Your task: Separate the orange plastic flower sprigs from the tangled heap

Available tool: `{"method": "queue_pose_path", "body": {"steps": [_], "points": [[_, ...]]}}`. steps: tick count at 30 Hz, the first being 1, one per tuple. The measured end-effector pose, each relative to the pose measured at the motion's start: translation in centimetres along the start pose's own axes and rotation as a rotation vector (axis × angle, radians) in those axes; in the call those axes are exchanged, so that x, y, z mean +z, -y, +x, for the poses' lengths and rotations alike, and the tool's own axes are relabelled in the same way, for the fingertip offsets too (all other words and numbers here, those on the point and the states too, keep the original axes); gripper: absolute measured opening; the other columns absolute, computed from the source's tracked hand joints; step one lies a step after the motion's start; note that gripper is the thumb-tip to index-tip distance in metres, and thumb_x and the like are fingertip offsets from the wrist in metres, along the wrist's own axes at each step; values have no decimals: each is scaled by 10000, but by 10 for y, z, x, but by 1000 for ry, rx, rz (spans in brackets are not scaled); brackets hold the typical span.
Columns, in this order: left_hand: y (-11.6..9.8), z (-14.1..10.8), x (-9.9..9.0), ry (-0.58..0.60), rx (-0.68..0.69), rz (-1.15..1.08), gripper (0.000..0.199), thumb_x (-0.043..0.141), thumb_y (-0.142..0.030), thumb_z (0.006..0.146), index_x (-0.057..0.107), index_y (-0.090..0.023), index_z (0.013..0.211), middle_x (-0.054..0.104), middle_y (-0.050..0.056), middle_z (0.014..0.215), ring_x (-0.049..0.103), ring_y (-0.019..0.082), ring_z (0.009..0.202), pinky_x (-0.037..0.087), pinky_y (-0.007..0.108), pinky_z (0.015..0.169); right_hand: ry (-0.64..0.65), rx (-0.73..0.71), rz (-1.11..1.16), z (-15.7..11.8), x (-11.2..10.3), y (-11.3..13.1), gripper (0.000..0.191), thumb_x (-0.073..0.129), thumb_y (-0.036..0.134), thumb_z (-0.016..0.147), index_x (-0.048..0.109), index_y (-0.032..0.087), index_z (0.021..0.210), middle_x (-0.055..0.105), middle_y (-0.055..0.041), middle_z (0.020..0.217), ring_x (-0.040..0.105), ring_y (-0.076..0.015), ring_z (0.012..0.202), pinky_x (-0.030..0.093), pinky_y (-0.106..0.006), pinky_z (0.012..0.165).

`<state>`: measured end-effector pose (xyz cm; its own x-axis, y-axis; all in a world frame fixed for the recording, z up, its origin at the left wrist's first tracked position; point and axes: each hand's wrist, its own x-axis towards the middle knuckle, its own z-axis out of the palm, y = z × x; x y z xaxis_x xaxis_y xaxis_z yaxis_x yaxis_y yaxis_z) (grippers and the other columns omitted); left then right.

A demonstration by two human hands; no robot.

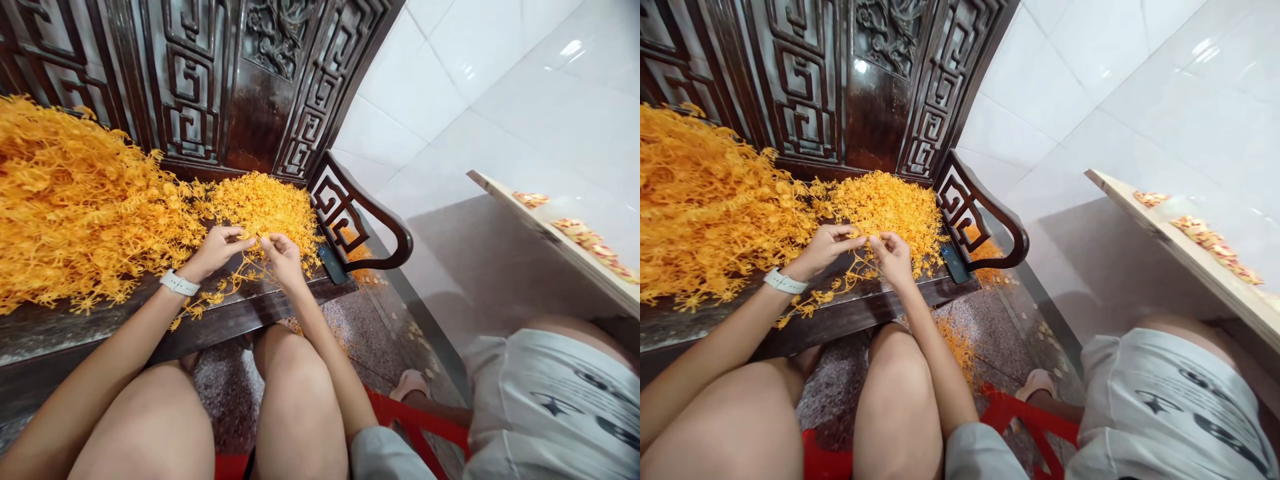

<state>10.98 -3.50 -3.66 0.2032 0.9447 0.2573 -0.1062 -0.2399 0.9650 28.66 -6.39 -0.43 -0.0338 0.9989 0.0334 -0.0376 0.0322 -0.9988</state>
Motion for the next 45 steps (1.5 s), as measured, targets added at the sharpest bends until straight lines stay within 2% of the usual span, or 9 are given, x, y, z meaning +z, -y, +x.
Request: {"method": "queue_pose_path", "body": {"steps": [6,10,14,21,26,31,35,40,45], "points": [[-7,-3,1,42,-47,-54,467,903,-518,723,778,-184,1024,736,44,868,628,168,714,475,269,667,32,-41,-77,1,-2,-1,508,874,606,718,641,191,896,654,14,779,536,-100,619,427,-249,569],[-8,-1,3,-3,29,-36,395,804,-564,840,738,-176,808,672,29,782,567,148,712,441,263,683,30,-69,-131,1,-2,-2,491,890,577,711,658,178,880,656,4,795,538,-102,659,434,-251,607],[-6,1,0,-24,4,-1,515,827,-612,806,628,-168,636,518,-14,612,424,113,590,323,254,577,-14,-53,-61,3,-1,-4,527,902,547,711,639,194,1002,620,34,776,530,-105,643,451,-253,591],[-5,1,-1,59,-19,8,452,847,-585,781,657,-177,747,577,3,704,508,143,659,383,255,604,72,-85,-59,3,-1,-4,613,852,537,807,588,231,1268,580,74,733,529,-106,594,449,-267,599],[-4,0,-2,131,-24,46,354,803,-497,810,695,-161,783,615,14,751,516,141,686,405,252,626,68,-157,-90,3,-2,-5,436,817,536,843,610,206,1036,551,65,715,491,-106,587,403,-266,579],[-8,-2,0,46,-3,45,372,780,-521,853,761,-164,958,714,50,895,595,168,770,470,265,681,118,-193,-298,0,-6,-1,447,731,596,904,540,203,809,466,57,689,417,-105,626,343,-266,605],[-6,0,1,2,40,50,425,805,-574,836,774,-163,940,754,78,927,636,188,804,505,285,726,194,-196,-403,-1,-7,2,494,714,651,895,539,201,791,433,49,689,399,-118,659,329,-269,623],[-1,2,4,1,40,1,447,819,-588,816,727,-155,881,691,47,822,590,161,723,466,270,671,191,-191,-333,1,-5,-2,475,726,636,890,570,193,824,481,43,707,408,-116,653,346,-273,640],[-1,-3,16,-69,-40,-274,373,885,-443,742,625,-177,767,546,-28,655,444,100,574,352,225,544,165,-144,-180,3,1,-5,496,810,617,823,533,206,802,469,57,672,415,-103,607,339,-258,597]]}}
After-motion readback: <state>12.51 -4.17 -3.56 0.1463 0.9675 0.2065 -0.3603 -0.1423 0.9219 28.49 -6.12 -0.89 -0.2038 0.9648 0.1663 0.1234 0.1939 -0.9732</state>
